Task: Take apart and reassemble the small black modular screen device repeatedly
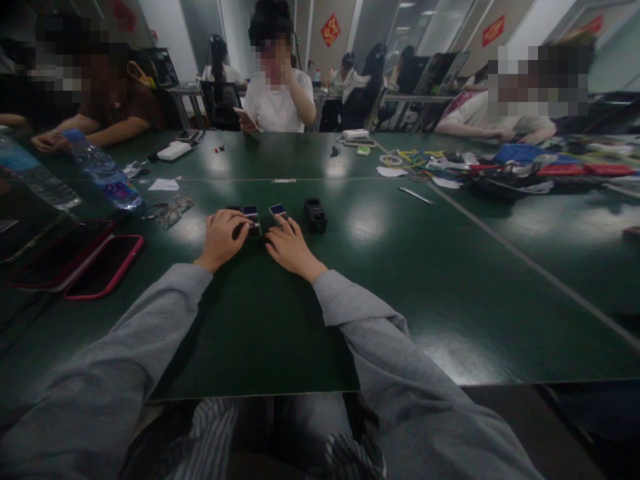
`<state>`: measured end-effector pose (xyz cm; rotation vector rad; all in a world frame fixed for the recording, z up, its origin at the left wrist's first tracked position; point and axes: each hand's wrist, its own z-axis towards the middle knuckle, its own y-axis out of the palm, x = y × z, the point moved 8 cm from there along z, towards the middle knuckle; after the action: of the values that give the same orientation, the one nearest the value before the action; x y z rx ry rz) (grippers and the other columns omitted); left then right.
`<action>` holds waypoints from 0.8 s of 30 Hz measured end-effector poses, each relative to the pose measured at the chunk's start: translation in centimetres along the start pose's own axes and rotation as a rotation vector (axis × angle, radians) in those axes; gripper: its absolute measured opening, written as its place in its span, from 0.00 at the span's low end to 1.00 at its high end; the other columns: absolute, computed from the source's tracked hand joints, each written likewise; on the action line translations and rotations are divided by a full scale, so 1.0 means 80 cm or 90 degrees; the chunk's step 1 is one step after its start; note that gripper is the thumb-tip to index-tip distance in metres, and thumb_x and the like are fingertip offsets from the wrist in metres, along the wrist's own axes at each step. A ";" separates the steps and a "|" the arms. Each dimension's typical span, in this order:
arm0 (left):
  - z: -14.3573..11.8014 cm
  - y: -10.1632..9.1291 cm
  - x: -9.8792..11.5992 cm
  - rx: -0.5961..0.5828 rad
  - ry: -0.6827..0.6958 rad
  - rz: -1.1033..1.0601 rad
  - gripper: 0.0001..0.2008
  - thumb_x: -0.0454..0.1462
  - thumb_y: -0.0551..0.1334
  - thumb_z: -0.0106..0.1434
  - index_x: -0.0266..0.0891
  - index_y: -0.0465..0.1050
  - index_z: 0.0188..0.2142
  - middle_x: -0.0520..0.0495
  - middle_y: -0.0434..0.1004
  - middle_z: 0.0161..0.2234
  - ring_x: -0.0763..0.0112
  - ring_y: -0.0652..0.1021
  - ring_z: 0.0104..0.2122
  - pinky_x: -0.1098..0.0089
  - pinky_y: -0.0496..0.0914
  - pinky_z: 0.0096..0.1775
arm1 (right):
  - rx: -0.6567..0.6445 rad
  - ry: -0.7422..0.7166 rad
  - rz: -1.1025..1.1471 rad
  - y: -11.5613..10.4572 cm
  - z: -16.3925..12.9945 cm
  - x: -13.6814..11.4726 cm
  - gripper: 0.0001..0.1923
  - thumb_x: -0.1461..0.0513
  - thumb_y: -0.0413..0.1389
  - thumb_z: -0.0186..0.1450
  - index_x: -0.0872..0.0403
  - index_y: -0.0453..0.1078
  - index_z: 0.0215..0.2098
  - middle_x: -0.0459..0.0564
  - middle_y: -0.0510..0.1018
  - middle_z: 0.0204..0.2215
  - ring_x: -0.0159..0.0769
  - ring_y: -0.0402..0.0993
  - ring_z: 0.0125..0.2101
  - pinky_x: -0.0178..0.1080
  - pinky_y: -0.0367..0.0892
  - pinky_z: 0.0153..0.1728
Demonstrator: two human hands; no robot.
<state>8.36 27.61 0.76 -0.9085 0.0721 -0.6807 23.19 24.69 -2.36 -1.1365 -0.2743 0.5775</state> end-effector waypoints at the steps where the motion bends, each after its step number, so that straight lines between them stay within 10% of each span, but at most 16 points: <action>1: 0.000 0.000 0.000 0.000 0.001 0.000 0.11 0.41 0.55 0.71 0.45 0.76 0.43 0.43 0.78 0.49 0.56 0.72 0.54 0.51 0.61 0.54 | -0.001 0.001 0.000 0.000 0.000 0.000 0.17 0.59 0.47 0.74 0.54 0.72 0.54 0.54 0.74 0.58 0.50 0.48 0.70 0.60 0.45 0.69; 24: 0.000 0.002 0.003 -0.025 0.004 0.002 0.11 0.42 0.55 0.70 0.46 0.76 0.44 0.43 0.77 0.50 0.55 0.72 0.54 0.51 0.61 0.54 | 0.005 0.001 0.000 0.004 0.000 0.002 0.17 0.58 0.47 0.74 0.53 0.72 0.54 0.53 0.74 0.58 0.49 0.47 0.70 0.60 0.45 0.69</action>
<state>8.59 27.52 0.68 -0.9431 0.0925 -0.6821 23.28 24.87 -2.67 -1.1286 -0.2712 0.5771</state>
